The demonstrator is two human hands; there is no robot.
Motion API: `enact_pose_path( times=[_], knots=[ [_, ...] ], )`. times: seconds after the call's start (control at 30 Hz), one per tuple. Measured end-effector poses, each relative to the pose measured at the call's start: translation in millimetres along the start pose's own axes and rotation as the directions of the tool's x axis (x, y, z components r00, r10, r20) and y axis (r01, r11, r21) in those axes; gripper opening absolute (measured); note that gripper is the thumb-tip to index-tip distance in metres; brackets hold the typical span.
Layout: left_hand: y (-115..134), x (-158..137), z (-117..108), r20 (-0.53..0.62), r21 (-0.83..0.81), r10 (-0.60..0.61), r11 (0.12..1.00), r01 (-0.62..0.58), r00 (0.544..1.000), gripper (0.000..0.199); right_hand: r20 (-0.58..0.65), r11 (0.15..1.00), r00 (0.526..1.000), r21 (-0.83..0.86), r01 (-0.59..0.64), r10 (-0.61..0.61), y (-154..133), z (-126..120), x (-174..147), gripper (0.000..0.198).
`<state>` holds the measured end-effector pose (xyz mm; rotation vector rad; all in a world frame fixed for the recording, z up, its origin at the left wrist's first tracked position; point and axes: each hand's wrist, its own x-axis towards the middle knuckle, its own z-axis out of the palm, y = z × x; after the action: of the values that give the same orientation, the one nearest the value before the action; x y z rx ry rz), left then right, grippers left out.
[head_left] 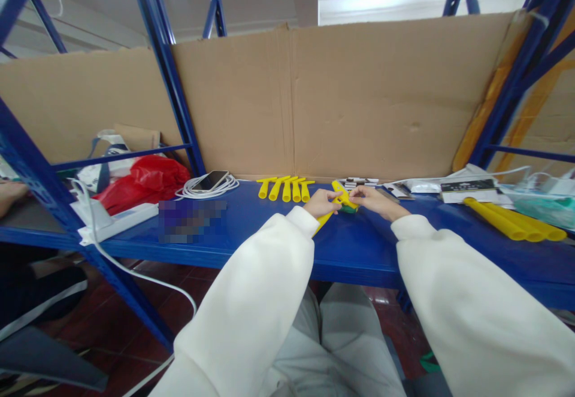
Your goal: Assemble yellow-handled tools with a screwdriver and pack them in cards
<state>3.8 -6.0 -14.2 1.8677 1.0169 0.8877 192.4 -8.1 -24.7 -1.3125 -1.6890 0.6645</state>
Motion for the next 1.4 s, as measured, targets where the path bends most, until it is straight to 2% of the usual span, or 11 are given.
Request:
enact_pose_path(
  times=[0.17, 0.27, 0.37, 0.47, 0.57, 0.73, 0.93, 1.17, 1.4],
  knots=[
    [4, -1, 0, -0.050, -0.049, 0.017, 0.999, -0.020, 0.999, 0.052, -0.072, 0.991, 0.997, 0.127, -0.033, 0.042, -1, 0, 0, 0.022],
    [3, 1, 0, -0.096, -0.047, 0.039, 0.998, -0.044, 0.995, 0.055, -0.038, 0.994, 0.997, 0.092, -0.065, 0.069, -5, -3, -1, 0.024],
    [1, 3, 0, -0.119, 0.026, 0.070, 0.997, -0.067, 0.990, 0.057, 0.015, 0.995, 0.997, 0.065, -0.077, 0.076, -9, -5, -3, 0.027],
    [0, 1, -2, -0.103, 0.214, 0.145, 0.969, -0.120, 0.984, 0.055, 0.028, 0.994, 0.998, 0.095, -0.061, 0.058, -9, -6, -4, 0.030],
    [1, -5, -4, -0.062, 0.404, 0.208, 0.899, -0.166, 0.976, 0.053, 0.021, 0.991, 0.998, 0.120, -0.062, 0.060, -7, -5, -3, 0.029],
    [4, -10, -8, 0.103, 0.487, 0.235, 0.835, -0.255, 0.967, 0.068, 0.049, 0.992, 0.999, 0.125, -0.030, 0.024, -4, -5, -3, 0.033],
    [1, -8, -7, 0.070, 0.486, 0.227, 0.843, -0.232, 0.971, 0.061, 0.065, 0.997, 0.998, 0.075, -0.015, 0.010, -5, -6, -4, 0.036],
    [4, -15, -7, 0.073, 0.574, 0.220, 0.789, -0.222, 0.973, 0.061, 0.055, 0.997, 0.998, 0.069, -0.032, 0.028, -7, -4, -5, 0.029],
    [10, -22, -6, 0.064, 0.676, 0.119, 0.725, -0.131, 0.991, 0.070, 0.065, 0.999, 0.997, 0.012, -0.047, 0.046, -1, -5, -1, 0.024]
  ],
)
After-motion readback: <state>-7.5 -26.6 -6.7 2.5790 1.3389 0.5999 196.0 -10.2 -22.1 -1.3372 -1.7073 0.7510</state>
